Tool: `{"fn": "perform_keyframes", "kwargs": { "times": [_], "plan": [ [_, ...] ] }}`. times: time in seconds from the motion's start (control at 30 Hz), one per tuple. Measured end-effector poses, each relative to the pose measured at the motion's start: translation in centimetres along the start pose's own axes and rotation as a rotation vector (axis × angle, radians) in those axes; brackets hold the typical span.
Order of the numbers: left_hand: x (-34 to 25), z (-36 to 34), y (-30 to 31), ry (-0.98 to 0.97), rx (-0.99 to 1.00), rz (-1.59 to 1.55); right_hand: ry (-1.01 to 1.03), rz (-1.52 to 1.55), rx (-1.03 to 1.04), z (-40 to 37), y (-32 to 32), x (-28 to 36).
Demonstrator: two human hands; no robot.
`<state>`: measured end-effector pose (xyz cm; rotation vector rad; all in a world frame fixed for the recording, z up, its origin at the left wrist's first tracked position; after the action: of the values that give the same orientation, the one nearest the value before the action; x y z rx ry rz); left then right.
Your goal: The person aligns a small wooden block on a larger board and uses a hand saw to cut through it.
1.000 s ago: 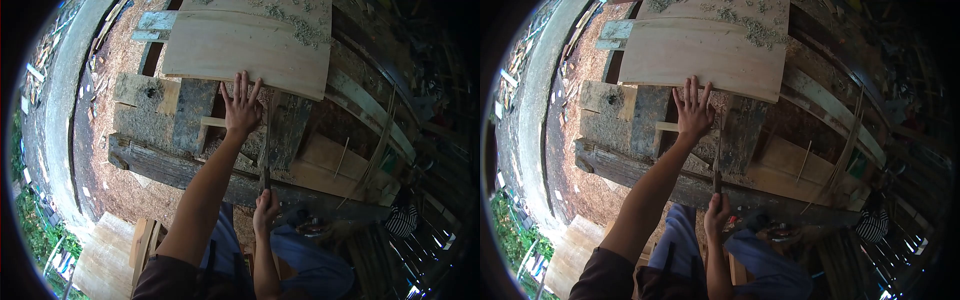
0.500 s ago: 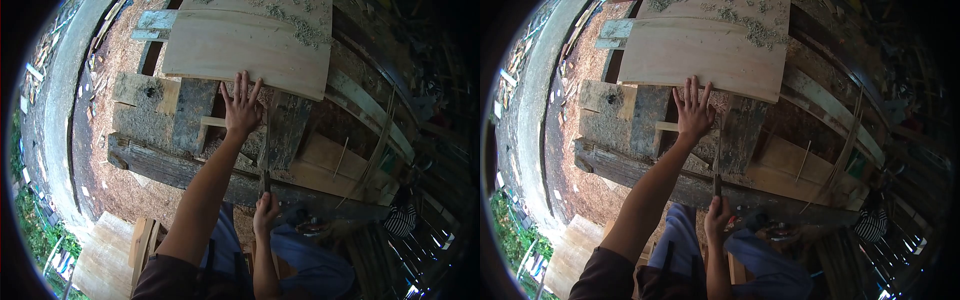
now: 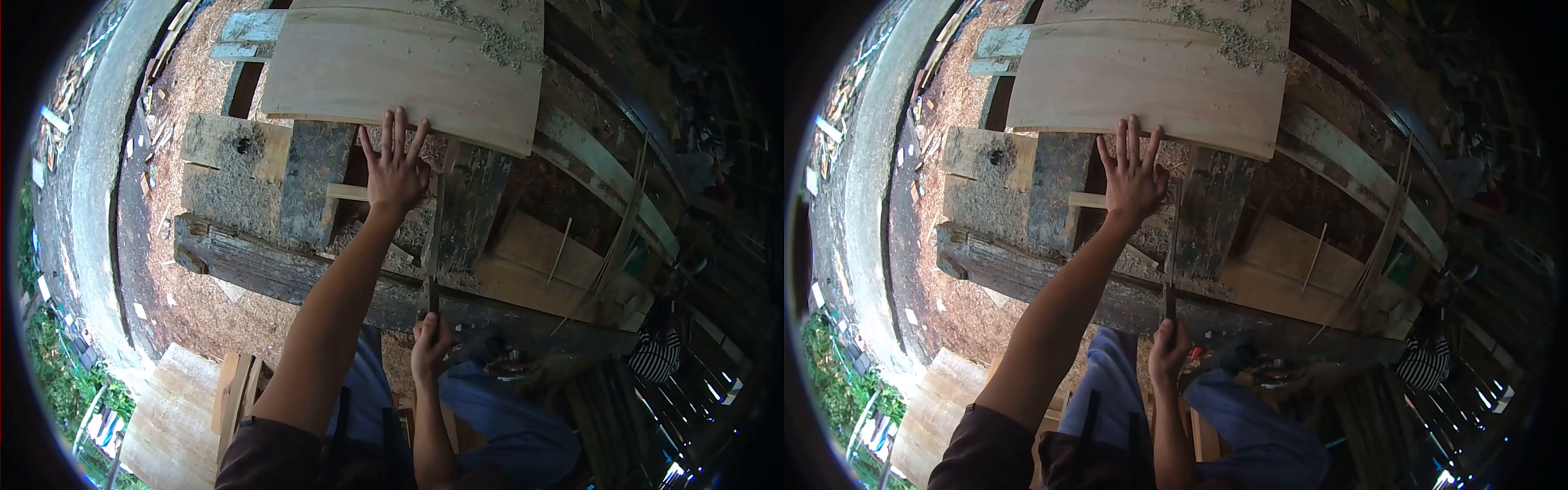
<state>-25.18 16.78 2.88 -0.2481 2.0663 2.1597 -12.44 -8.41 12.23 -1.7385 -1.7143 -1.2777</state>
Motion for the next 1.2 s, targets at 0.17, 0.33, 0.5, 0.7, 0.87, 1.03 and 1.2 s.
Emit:
{"fn": "perform_keyframes", "kwargs": {
  "times": [0.17, 0.33, 0.5, 0.7, 0.87, 1.03, 1.2],
  "plan": [
    [0.0, 0.2, 0.3, -0.007, 0.016, -0.028, -0.050, 0.063, -0.020, -0.3, 0.1, 0.6],
    [-0.2, 0.1, 0.3, 0.004, 0.000, 0.048, 0.036, 0.036, 0.016, 2.8, -1.3, 2.1],
    [-0.1, 0.1, 0.3, 0.004, 0.004, 0.028, -0.040, 0.015, -0.024, -0.2, -0.2, 2.4],
    [0.2, 0.4, 0.2, 0.019, -0.002, 0.033, 0.035, -0.065, -0.030, 1.7, -0.8, 2.2],
    [0.1, 0.1, 0.2, 0.024, -0.023, 0.000, -0.077, 0.009, -0.046, -0.6, 0.0, 1.5],
    [0.3, 0.3, 0.5, 0.025, -0.036, -0.006, -0.080, 0.089, 0.007, 2.0, -0.8, 5.5],
    [0.0, 0.2, 0.6, 0.025, -0.039, -0.030, -0.103, 0.026, -0.045, -0.3, -0.1, 5.5]
  ]
}}
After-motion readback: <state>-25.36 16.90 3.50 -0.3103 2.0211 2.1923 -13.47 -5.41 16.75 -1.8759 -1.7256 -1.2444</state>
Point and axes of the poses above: each hand's wrist, its own z-axis towards the middle knuckle, its own y-axis out of the back of the hand, x = y × z, the point moved 2 cm from there along z, towards the middle knuckle
